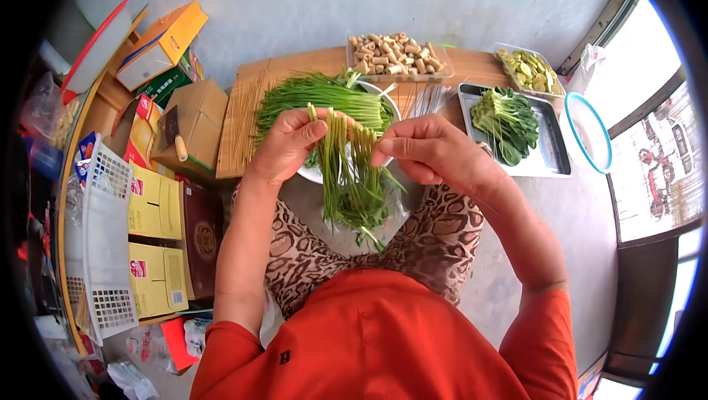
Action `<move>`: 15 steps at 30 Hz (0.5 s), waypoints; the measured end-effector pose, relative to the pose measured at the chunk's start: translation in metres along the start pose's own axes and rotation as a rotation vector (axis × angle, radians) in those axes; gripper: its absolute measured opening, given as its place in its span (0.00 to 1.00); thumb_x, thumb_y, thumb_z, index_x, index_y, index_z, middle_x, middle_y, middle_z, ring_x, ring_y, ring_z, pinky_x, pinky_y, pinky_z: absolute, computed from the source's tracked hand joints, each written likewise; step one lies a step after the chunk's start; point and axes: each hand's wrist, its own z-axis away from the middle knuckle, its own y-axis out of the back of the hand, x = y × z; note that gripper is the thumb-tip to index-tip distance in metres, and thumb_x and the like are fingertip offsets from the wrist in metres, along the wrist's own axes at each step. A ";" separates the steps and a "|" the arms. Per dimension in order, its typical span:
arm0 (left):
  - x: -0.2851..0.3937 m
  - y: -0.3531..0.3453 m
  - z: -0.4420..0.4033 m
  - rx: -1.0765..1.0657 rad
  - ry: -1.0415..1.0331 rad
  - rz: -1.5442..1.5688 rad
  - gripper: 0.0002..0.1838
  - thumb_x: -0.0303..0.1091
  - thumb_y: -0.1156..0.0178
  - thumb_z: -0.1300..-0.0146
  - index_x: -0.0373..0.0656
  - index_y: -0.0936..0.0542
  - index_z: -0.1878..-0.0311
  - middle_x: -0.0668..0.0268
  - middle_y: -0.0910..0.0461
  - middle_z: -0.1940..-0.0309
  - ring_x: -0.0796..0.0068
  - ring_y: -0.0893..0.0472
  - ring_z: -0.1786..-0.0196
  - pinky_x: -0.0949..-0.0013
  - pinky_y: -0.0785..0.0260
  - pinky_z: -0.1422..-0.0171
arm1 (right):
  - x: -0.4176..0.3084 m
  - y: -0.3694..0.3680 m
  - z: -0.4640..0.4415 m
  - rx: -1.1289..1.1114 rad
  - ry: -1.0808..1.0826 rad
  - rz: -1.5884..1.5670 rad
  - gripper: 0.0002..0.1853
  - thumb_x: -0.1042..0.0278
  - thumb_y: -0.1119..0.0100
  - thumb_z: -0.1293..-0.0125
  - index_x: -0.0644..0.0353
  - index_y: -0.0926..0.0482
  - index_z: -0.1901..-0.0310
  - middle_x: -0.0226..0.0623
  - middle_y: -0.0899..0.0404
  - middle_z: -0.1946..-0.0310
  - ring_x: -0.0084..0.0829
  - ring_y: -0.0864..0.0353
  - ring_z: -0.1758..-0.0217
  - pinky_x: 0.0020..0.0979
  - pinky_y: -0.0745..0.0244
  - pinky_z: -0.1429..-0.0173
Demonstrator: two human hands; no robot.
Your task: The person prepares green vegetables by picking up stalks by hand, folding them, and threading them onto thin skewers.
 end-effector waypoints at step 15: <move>-0.007 -0.004 -0.009 -0.195 0.101 -0.123 0.20 0.41 0.40 0.36 0.33 0.20 0.51 0.60 0.18 0.53 0.74 0.22 0.49 0.69 0.32 0.41 | 0.007 0.008 0.008 -0.024 -0.065 -0.059 0.13 0.66 0.50 0.30 0.66 0.19 0.63 0.21 0.39 0.91 0.12 0.47 0.90 0.18 0.56 0.85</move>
